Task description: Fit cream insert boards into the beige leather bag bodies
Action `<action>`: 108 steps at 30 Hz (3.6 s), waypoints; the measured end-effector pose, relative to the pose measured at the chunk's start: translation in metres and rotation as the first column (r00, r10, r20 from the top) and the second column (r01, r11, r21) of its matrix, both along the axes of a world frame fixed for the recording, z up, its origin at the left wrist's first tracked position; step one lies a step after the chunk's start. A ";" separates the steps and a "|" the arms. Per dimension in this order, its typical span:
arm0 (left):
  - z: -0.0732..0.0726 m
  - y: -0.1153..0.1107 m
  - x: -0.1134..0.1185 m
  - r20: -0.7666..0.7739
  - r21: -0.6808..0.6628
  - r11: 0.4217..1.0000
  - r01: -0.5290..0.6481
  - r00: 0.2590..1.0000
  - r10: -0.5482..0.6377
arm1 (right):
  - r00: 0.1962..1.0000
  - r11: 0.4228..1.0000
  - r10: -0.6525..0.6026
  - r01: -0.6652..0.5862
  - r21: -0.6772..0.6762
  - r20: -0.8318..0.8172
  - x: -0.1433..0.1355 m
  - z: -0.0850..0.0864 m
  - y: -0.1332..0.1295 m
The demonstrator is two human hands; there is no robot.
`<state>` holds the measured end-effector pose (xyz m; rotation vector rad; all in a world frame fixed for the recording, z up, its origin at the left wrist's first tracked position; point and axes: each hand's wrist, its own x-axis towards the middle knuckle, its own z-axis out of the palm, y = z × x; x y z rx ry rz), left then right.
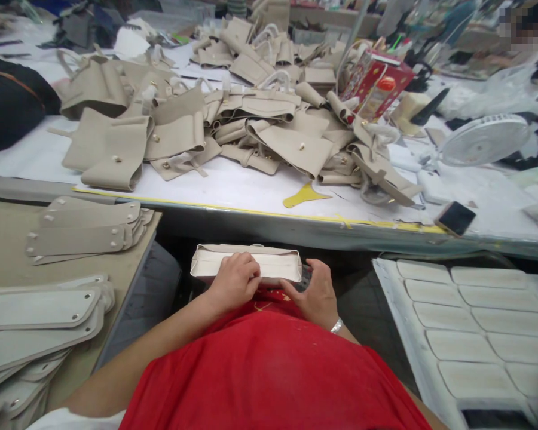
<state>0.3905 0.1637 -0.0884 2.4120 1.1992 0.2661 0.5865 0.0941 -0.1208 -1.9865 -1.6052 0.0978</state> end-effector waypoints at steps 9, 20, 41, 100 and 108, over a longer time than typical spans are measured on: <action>0.004 0.000 0.001 -0.059 0.021 1.000 0.007 0.998 -0.005 | 0.790 0.693 -0.171 -0.328 -0.641 -0.589 -0.008 -0.004 0.003; 0.007 0.007 -0.001 -0.097 0.012 0.996 0.090 0.991 -0.089 | 0.437 0.720 -0.334 -0.454 -0.525 -0.835 -0.019 0.011 0.000; 0.003 0.022 -0.002 -0.099 0.020 0.996 0.082 0.992 -0.079 | 0.259 0.693 -0.518 -0.432 -0.577 -0.815 -0.058 0.022 0.031; -0.001 0.038 -0.051 -0.184 -0.049 0.989 0.143 0.971 -0.150 | 0.255 0.706 -0.108 -0.660 -0.255 -0.961 0.001 0.075 0.059; 0.001 0.029 0.031 -0.175 -0.118 0.976 0.182 0.964 -0.200 | 0.954 0.926 -0.203 0.114 -0.361 -0.220 0.061 0.033 0.166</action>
